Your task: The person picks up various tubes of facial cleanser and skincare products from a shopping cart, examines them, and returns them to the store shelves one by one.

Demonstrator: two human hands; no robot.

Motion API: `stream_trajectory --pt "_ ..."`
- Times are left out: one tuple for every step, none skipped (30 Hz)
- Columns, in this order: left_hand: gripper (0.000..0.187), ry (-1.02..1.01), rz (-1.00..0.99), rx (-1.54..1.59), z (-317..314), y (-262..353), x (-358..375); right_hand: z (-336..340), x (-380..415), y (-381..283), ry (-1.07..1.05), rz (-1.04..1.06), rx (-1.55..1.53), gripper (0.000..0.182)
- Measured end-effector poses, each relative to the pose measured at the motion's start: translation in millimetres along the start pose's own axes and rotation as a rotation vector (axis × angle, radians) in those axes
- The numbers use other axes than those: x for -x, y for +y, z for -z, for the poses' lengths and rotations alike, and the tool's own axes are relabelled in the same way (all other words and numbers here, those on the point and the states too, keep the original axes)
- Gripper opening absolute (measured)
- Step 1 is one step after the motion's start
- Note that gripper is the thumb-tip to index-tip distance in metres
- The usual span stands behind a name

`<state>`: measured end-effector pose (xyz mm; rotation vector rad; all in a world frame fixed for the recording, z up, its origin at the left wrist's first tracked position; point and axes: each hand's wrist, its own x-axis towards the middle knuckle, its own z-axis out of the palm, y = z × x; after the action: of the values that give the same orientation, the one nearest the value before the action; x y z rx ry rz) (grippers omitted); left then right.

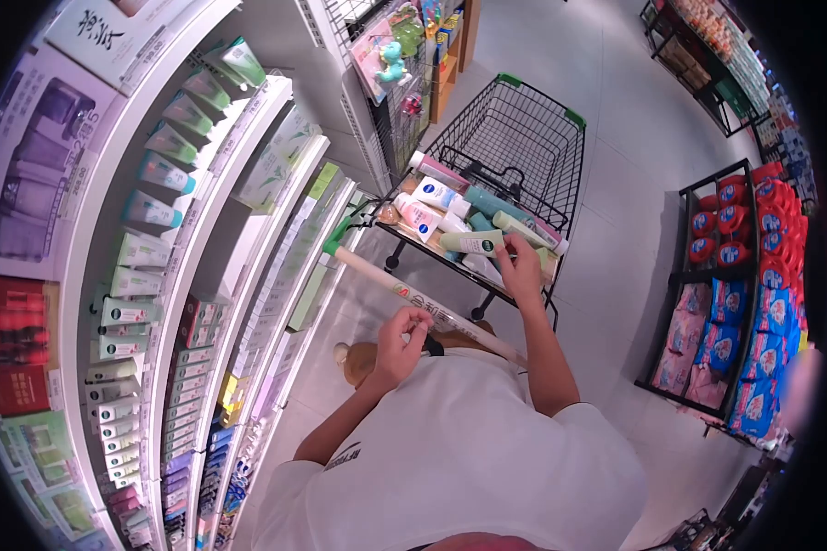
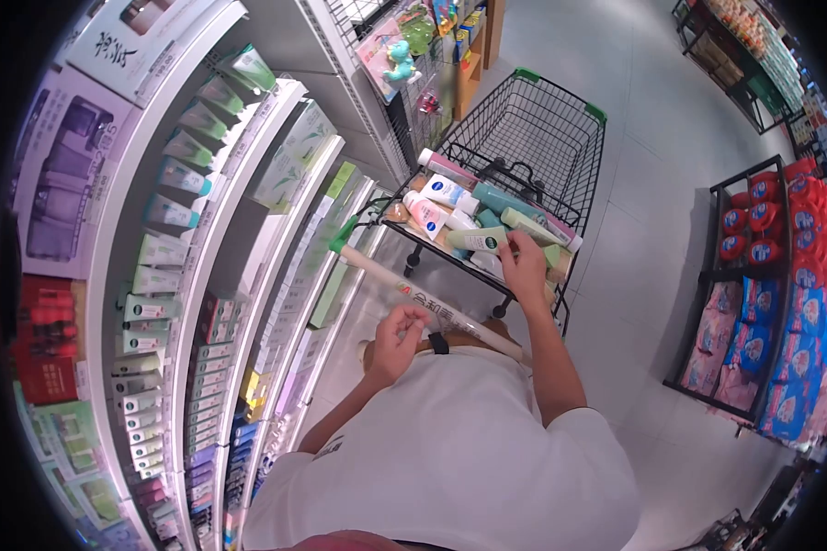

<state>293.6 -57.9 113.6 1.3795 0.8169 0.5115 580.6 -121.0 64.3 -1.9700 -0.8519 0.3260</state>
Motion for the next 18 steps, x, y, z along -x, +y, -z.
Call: stream_trajectory --pt "0.011 0.0 -0.01 0.018 1.9 -1.7 2.1 2.1 -3.6 -7.6 -0.022 0.026 0.002 0.016" --pt "0.012 0.009 -0.023 0.039 2.7 -2.9 3.7 5.0 -7.4 -17.0 -0.01 0.071 0.041 0.016" --pt "0.012 0.058 -0.038 0.054 2.9 -0.8 5.4 6.7 -12.0 -27.8 -0.003 0.125 0.076 0.017" --pt "0.012 0.061 -0.037 0.036 4.2 3.0 8.6 7.4 -14.5 -35.9 -0.015 0.142 0.07 0.017" --pt "0.013 0.071 -0.032 0.016 6.8 5.1 12.1 8.4 -18.5 -38.1 -0.023 0.176 0.055 0.017" --pt "0.013 0.144 -0.043 0.032 9.3 0.7 13.6 7.2 -22.5 -41.5 -0.036 0.212 0.038 0.018" --pt "0.014 0.145 -0.086 0.005 11.5 -7.5 13.5 7.8 -23.0 -57.3 -0.041 0.205 0.016 0.018" --pt "0.015 0.147 -0.124 -0.027 13.8 -12.1 15.5 10.7 -22.5 -74.8 -0.049 0.194 -0.006 0.018" --pt "0.015 0.218 -0.129 -0.017 16.9 -9.7 19.0 11.3 -22.7 -83.1 -0.045 0.243 -0.008 0.018" --pt "0.018 0.196 -0.106 -0.054 20.9 -3.8 21.7 9.7 -24.5 -91.1 -0.034 0.287 -0.011 0.019" --pt "0.021 0.163 -0.079 -0.09 24.6 2.1 25.2 5.3 -24.4 -103.4 -0.078 0.319 -0.022 0.019" --pt "0.021 0.208 -0.077 -0.079 27.6 8.1 29.7 1.7 -21.1 -115.6 -0.063 0.325 -0.089 0.019" --pt "0.025 0.215 -0.021 -0.039 29.9 14.3 33.7 -2.4 -17.5 -124.0 -0.041 0.324 -0.152 0.02" --pt "0.029 0.214 0.03 0.0 31.7 17.1 36.7 -9.8 -15.5 -127.7 -0.089 0.359 -0.202 0.02" --pt "0.029 0.238 0.027 0.01 31.7 15.0 39.3 -16.7 -12.9 -135.1 -0.109 0.374 -0.204 0.02" --pt "0.033 0.372 -0.118 -0.063 31.1 11.8 41.7 -24.1 -8.3 -143.4 -0.209 0.369 -0.279 0.019" --pt "0.038 0.507 -0.261 -0.139 32.3 9.6 44.4 -32.6 -1.5 -153.0 -0.309 0.361 -0.352 0.017" --pt "0.038 0.531 -0.262 -0.134 37.0 10.4 48.2 -38.9 10.7 -175.9 -0.403 0.305 -0.409 0.016"
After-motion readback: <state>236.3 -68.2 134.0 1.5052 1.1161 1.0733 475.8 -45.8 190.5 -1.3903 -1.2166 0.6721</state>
